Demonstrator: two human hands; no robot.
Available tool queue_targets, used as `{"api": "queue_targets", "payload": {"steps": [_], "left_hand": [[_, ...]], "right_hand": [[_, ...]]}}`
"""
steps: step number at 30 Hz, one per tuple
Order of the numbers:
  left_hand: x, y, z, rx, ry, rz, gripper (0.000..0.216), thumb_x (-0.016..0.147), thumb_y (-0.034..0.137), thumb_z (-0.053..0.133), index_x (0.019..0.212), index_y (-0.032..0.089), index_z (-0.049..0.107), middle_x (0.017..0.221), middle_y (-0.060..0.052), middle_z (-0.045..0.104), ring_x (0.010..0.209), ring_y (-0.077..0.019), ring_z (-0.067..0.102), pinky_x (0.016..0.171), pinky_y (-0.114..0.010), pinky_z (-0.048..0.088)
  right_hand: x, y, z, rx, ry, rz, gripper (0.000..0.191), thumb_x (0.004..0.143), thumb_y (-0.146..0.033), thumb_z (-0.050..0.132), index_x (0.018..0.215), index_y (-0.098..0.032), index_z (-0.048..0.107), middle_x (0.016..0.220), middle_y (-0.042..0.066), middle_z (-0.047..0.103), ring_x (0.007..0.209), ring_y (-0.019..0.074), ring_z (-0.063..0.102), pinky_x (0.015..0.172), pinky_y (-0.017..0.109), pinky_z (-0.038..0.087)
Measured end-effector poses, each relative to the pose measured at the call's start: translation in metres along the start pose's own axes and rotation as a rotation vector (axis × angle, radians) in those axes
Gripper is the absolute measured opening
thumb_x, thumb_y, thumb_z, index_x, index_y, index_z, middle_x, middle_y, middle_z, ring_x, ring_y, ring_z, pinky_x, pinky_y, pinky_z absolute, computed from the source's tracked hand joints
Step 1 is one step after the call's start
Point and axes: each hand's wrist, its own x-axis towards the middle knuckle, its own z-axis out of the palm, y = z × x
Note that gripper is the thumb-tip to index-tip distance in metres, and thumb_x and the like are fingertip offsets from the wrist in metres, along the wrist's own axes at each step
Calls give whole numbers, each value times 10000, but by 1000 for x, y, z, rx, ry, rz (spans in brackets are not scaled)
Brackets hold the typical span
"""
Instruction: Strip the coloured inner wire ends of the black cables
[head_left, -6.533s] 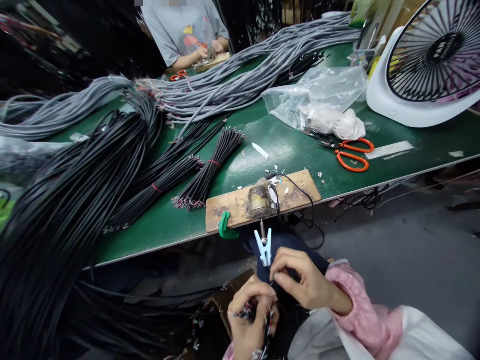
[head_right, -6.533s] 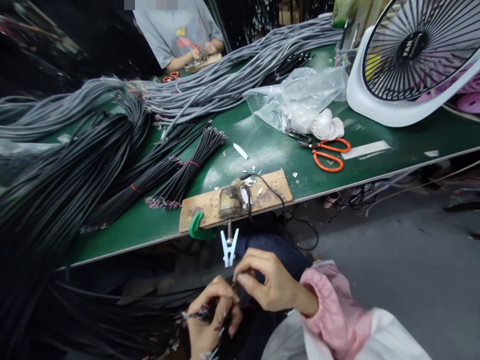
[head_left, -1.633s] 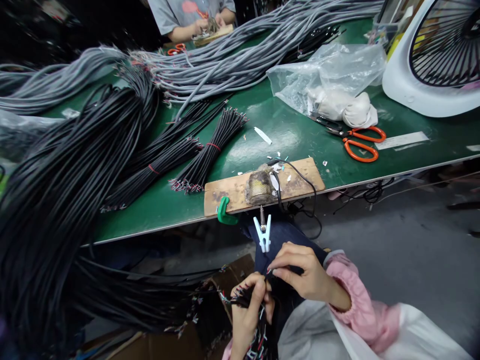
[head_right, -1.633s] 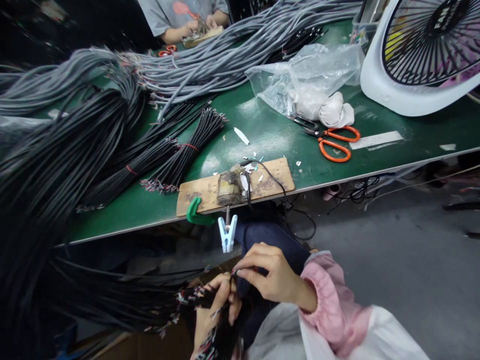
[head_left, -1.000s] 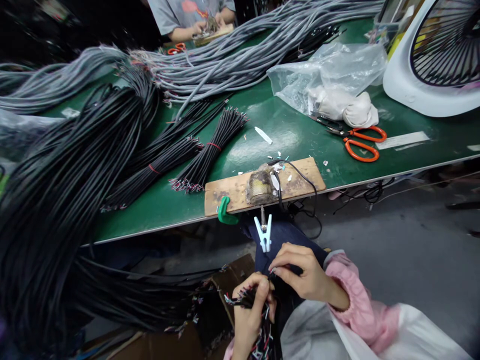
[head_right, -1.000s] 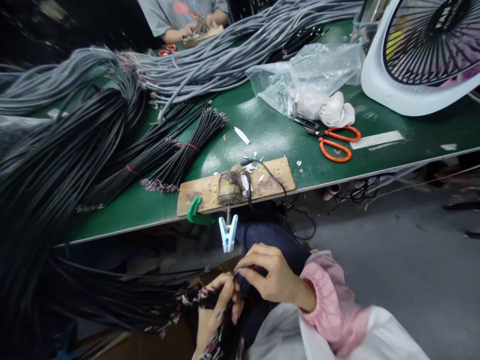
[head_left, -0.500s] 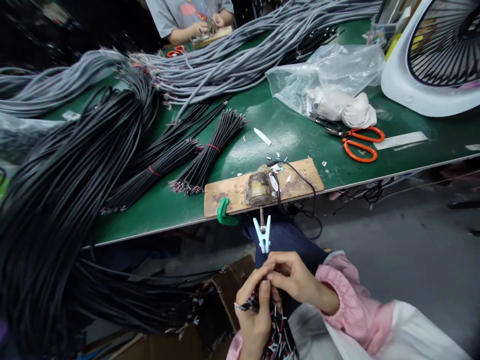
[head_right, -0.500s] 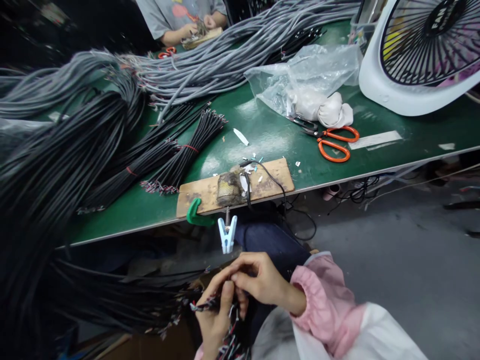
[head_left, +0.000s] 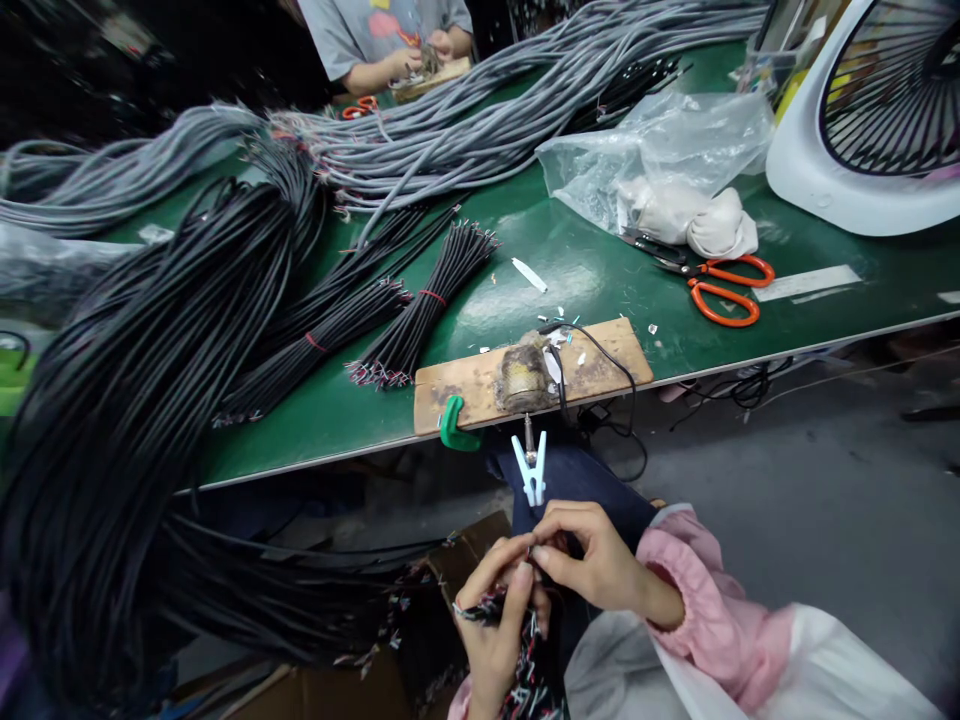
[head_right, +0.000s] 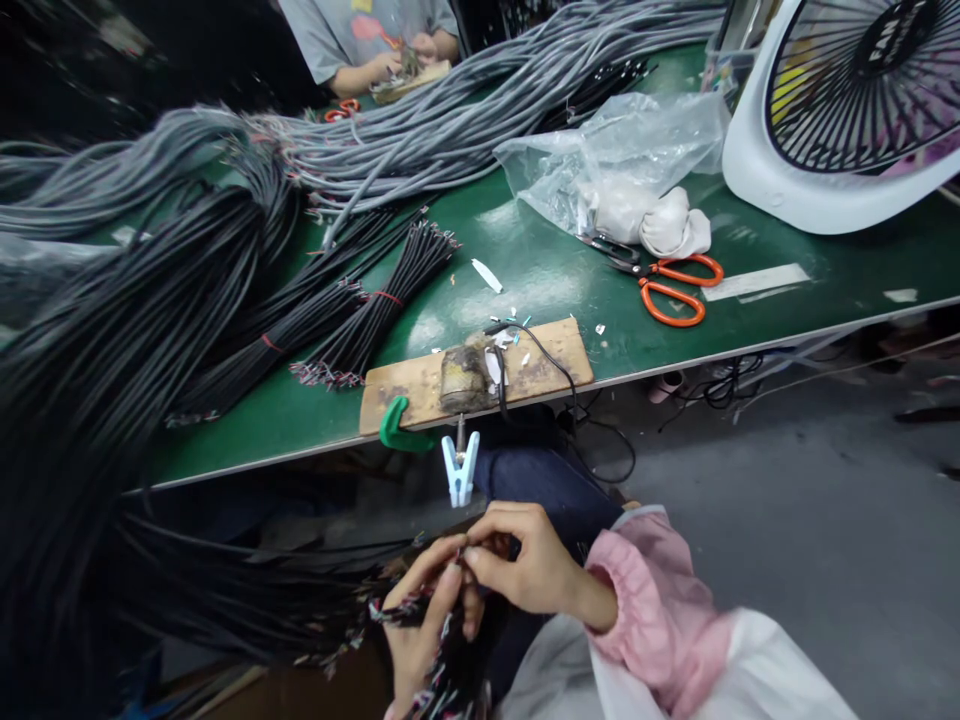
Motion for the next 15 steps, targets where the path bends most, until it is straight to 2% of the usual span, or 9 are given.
{"api": "queue_targets", "payload": {"steps": [2,4,7,10,12,15], "left_hand": [[1,0,0,-28,-44,20,202,843,367,768,942,191,759,461,70,538,316,-68,504,360,-146,395],[3,1,0,-93,-89,22,157,844,348,772,891,206,723,540,70,562,302,-42,496,342,-125,377],[5,4,0,-212,-149,13,173,856,328,763,832,210,640,696,59,607,288,-3,480,320,-96,355],[7,8,0,-276,-201,9,183,888,322,729,825,212,598,724,58,617,284,18,457,327,-76,354],[8,10,0,-285,-207,-10,187,891,313,728,818,210,591,712,60,617,282,22,452,330,-70,350],[9,13,-1,-271,-172,-51,198,861,306,765,796,206,608,673,64,607,278,13,461,324,-72,334]], "right_hand": [[0,4,3,159,-48,115,290,868,-412,712,813,-128,723,690,9,607,610,118,542,569,231,448],[1,8,5,341,-99,231,382,837,-503,733,822,-121,715,699,12,625,606,114,563,582,228,472],[4,10,4,436,-57,281,410,807,-531,759,823,-125,709,692,5,632,602,109,564,604,231,488],[6,6,-1,348,-19,193,390,858,-516,715,896,-128,733,763,27,657,631,112,576,610,233,496],[7,-1,-3,238,-54,51,354,900,-473,683,963,-131,749,825,53,678,675,128,604,634,248,513],[7,-12,-5,-7,-57,-197,202,970,-290,606,972,-141,742,853,79,696,758,160,632,715,281,530]]}}
